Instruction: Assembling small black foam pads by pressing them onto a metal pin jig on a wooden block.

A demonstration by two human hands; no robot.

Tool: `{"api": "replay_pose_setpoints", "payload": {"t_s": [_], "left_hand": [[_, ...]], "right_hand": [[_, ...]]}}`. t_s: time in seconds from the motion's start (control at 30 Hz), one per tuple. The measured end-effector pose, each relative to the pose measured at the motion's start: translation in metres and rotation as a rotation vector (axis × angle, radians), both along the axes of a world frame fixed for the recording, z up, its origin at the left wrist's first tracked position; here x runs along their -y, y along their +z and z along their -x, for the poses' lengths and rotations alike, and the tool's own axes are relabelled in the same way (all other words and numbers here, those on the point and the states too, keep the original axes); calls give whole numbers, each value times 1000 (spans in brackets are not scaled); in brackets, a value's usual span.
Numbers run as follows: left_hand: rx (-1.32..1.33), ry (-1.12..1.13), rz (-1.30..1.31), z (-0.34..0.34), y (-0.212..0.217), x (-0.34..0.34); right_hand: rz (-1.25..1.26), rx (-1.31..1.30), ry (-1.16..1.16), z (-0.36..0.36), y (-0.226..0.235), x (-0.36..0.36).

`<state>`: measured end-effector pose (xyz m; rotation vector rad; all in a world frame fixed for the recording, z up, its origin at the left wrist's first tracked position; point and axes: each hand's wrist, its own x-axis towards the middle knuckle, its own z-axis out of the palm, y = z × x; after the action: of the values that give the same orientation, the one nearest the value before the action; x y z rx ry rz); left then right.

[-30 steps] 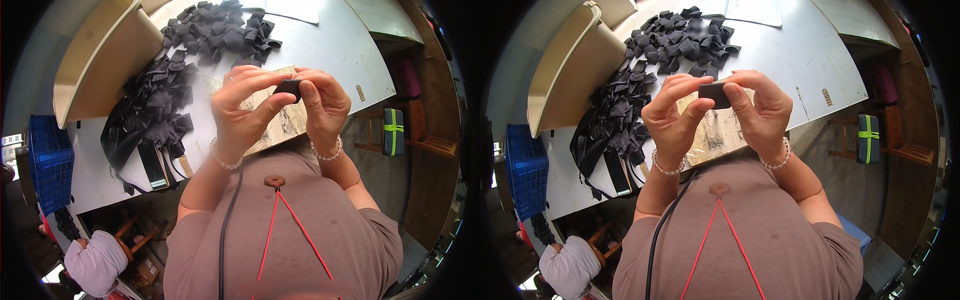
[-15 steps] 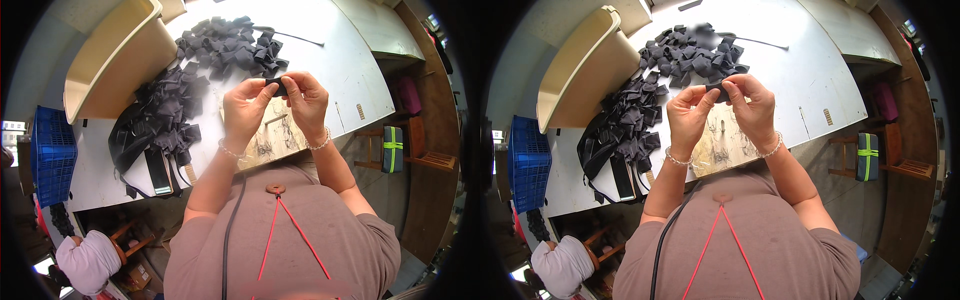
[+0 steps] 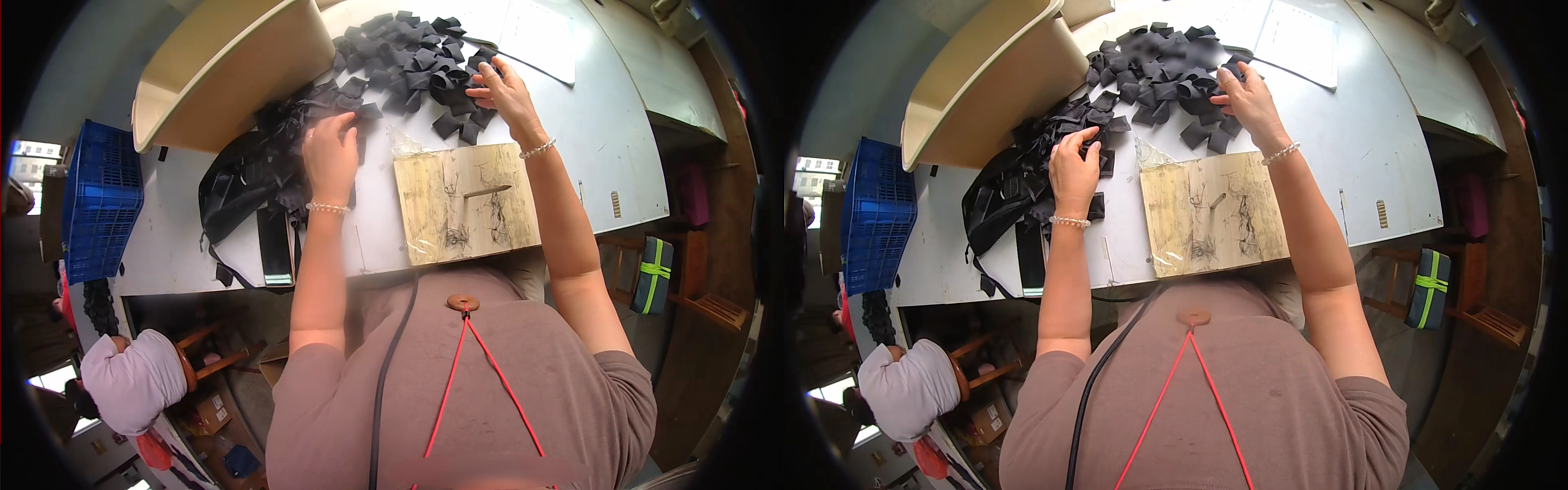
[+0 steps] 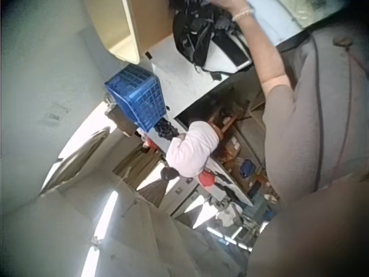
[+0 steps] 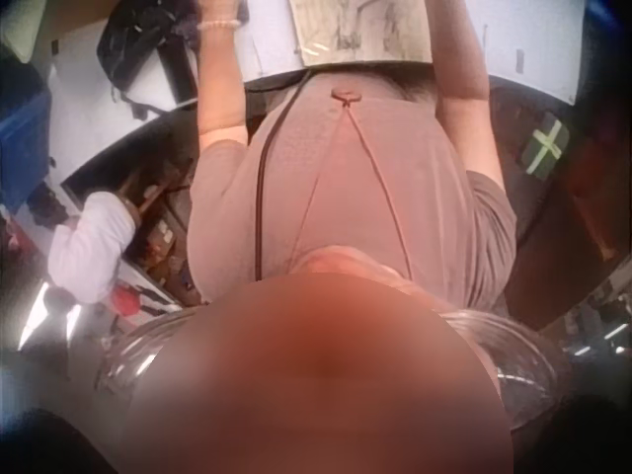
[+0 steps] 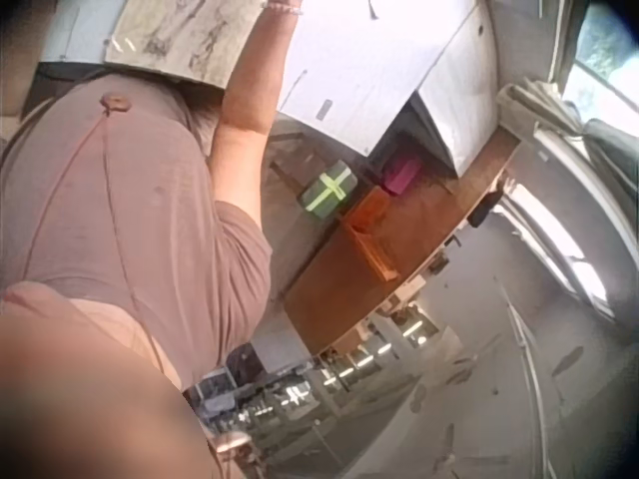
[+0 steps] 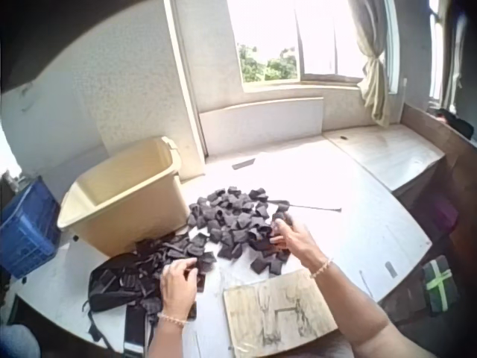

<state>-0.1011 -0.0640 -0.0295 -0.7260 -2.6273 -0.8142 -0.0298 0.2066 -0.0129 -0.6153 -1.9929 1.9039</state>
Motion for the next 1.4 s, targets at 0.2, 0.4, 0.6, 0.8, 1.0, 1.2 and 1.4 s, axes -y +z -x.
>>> {"api": "replay_pose_setpoints", "payload": {"t_s": [0.2,0.4,0.6,0.8,1.0,1.2,1.4], "left_hand": [[-126,-119,253,33,-19,-24],[81,-198,-405,32,-6,-29],[867,-590,-986,-50,50,-17],[891,-759,-787,-109,69,-15],[849,-891,-747,-127,73,-30],[796,-732,-729,-139,67,-39],[888,-620,-766,-145,67,-38]], "right_hand": [[-32,-171,-39,-57,-4,20],[-71,-315,-135,-124,23,34],[-186,-458,99,-161,60,73],[-274,-275,91,-163,85,92],[-120,-111,253,-181,81,81],[175,-59,312,-185,72,78],[226,-25,227,-183,72,81]]}}
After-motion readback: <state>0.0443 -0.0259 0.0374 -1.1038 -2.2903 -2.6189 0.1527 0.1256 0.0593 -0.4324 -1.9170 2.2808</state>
